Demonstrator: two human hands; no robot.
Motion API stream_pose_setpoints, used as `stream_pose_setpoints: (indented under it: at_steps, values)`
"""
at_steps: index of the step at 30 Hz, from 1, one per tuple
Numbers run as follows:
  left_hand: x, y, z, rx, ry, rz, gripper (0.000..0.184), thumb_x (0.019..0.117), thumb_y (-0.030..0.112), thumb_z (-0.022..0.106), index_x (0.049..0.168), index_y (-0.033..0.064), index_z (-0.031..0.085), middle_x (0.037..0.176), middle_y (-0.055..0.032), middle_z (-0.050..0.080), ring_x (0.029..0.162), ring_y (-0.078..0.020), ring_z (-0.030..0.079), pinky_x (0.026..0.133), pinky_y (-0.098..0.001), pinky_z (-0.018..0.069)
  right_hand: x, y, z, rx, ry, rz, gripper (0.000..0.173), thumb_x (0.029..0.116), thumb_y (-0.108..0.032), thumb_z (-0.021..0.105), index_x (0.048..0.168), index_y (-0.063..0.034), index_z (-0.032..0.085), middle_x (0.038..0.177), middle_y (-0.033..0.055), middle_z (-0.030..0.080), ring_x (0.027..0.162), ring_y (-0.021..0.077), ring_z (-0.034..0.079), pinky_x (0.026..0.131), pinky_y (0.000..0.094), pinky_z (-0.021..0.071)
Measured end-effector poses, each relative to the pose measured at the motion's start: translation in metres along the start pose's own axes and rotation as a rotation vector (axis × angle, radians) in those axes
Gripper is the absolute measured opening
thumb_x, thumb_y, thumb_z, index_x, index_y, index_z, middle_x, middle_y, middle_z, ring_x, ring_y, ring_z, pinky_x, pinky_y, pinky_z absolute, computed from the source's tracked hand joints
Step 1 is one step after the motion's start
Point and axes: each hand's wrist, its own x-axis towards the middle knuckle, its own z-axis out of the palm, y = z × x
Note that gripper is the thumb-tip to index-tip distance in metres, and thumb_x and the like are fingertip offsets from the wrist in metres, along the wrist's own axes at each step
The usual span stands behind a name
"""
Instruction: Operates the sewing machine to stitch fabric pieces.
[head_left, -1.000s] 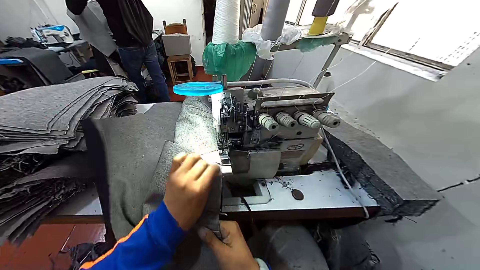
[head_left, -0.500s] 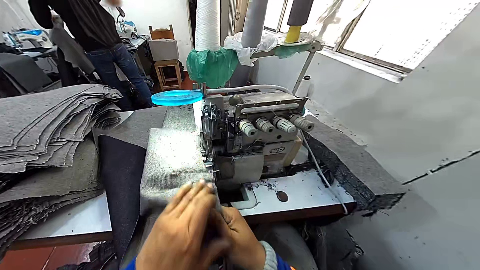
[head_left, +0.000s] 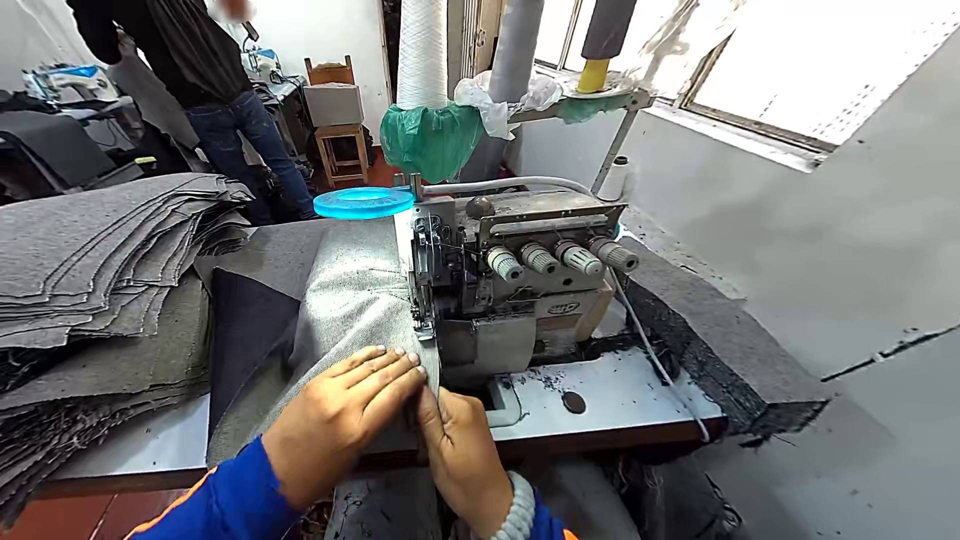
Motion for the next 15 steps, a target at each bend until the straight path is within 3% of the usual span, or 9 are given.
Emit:
stream_pose_setpoints:
  at_steps: [3,6,9,11,12,13,15]
  values:
    - [0.004,-0.013,0.004,0.005,0.007,-0.026,0.031,0.0974,-0.005,0.052,0.118,0.0075,0.071,0.119,-0.0078,0.075,0.115,-0.0219,0.071,0.104,-0.0365,0.0549,-0.006,0.000,0.004,0.008,-0.103,-0.128,0.050,0.1069,-0.025,0.041,0.066,-0.0048,0.061,0.055,0.0038,0.056,0.051,0.0140,0.060,0.049,0.0331,0.0506]
    - [-0.001,-0.016,0.013,0.006,0.018,-0.058,0.035,0.0934,-0.006,0.051,0.118,0.0078,0.072,0.120,-0.0077,0.075,0.117,-0.0206,0.071,0.105,-0.0352,0.0544,-0.027,0.004,0.016,0.058,-0.166,-0.258,0.051,0.1082,-0.024,0.042,0.066,-0.0044,0.061,0.055,0.0049,0.058,0.050,0.0126,0.058,0.048,0.0288,0.0490]
    - [-0.012,-0.019,0.002,-0.117,-0.015,-0.115,0.035,0.0954,-0.005,0.049,0.118,0.0078,0.073,0.123,-0.0076,0.074,0.120,-0.0216,0.069,0.106,-0.0389,0.0539,-0.037,0.007,0.008,0.064,-0.151,-0.228,0.050,0.1089,-0.022,0.041,0.068,-0.0028,0.063,0.058,0.0060,0.060,0.052,0.0121,0.060,0.051,0.0273,0.0506]
    - [-0.027,-0.039,-0.031,-0.064,0.032,-0.218,0.029,0.0963,0.005,0.051,0.111,0.0101,0.076,0.113,-0.0039,0.076,0.109,-0.0183,0.072,0.096,-0.0395,0.0588,-0.041,0.004,-0.009,0.041,-0.150,-0.188,0.047,0.1079,-0.019,0.043,0.070,-0.0007,0.065,0.060,0.0076,0.063,0.054,0.0128,0.062,0.054,0.0278,0.0528]
    - [-0.036,-0.058,-0.058,0.024,0.060,-0.300,0.031,0.0950,0.008,0.051,0.112,0.0100,0.076,0.110,-0.0055,0.076,0.103,-0.0213,0.073,0.090,-0.0436,0.0597,-0.043,0.003,-0.018,0.029,-0.150,-0.169,0.046,0.1073,-0.018,0.044,0.072,0.0006,0.067,0.062,0.0084,0.065,0.055,0.0133,0.063,0.055,0.0284,0.0541]
    - [-0.047,-0.084,-0.088,0.131,0.068,-0.388,0.032,0.0954,0.008,0.051,0.116,0.0061,0.075,0.110,-0.0132,0.075,0.100,-0.0314,0.073,0.087,-0.0535,0.0585,-0.044,0.004,-0.026,0.016,-0.153,-0.152,0.045,0.1074,-0.017,0.044,0.074,0.0016,0.068,0.063,0.0087,0.067,0.056,0.0131,0.065,0.056,0.0283,0.0556]
    - [-0.081,-0.147,-0.149,0.357,0.032,-0.621,0.030,0.1020,0.014,0.054,0.124,-0.0003,0.069,0.119,-0.0285,0.068,0.112,-0.0511,0.064,0.095,-0.0704,0.0486,-0.048,0.006,-0.040,-0.013,-0.158,-0.125,0.043,0.1069,-0.016,0.046,0.076,0.0023,0.070,0.065,0.0091,0.068,0.057,0.0129,0.066,0.058,0.0281,0.0570]
